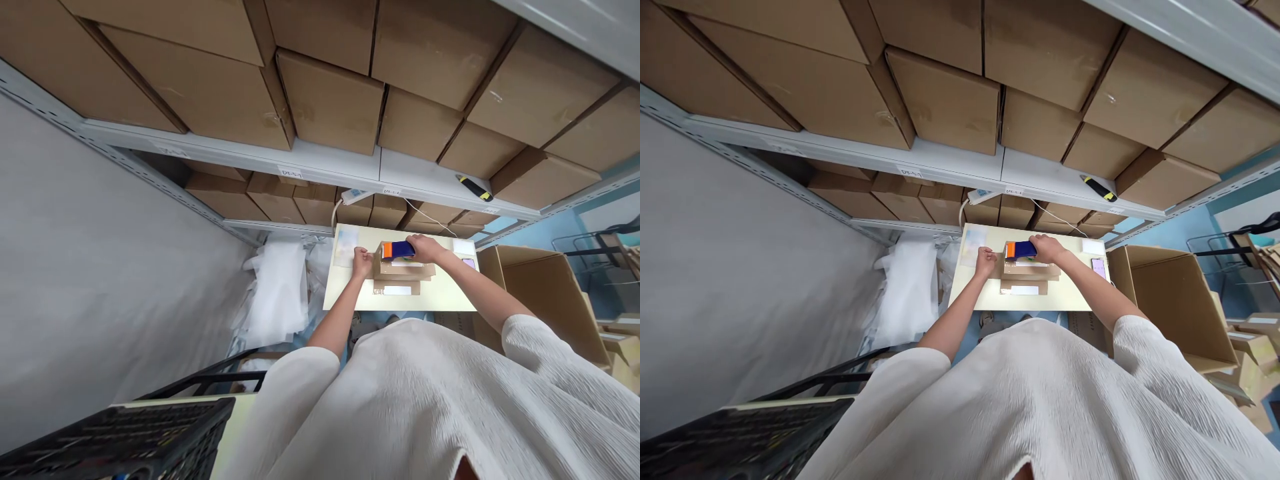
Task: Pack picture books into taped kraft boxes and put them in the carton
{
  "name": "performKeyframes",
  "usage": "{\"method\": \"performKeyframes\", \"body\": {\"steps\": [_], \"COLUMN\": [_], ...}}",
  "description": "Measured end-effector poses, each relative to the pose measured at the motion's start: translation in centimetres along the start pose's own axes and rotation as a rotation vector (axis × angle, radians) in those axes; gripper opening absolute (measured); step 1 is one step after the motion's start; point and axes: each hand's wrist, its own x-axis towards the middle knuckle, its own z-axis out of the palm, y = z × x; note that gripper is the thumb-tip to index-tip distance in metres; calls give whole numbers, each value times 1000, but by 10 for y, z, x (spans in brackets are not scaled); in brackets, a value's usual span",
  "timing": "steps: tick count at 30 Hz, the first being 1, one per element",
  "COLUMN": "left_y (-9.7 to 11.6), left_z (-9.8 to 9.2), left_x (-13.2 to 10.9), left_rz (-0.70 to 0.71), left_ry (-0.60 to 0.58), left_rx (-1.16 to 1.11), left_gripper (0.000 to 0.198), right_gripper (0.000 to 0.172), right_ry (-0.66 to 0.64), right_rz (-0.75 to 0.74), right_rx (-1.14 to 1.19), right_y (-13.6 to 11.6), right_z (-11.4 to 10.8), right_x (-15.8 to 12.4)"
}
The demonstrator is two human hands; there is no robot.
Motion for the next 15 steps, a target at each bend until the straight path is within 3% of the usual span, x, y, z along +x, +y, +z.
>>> {"method": "performKeyframes", "body": {"steps": [7,13,15], "left_y": [-2,4,4], "left_z": [18,16,14], "left_x": [-15,-21,-23], "left_rz": [33,28,30], "left_ry": [-72,26,-8], "left_rx": [149,178,130], "left_gripper": [30,32,30], "right_gripper": [39,37,37], "right_ry": [10,27,24], "right_rz": [-2,7,12], "right_rx": [22,68,83], "right_y": [-2,-1,-1], "right_z": [1,3,4], "right_x": [-2,-4,-5]}}
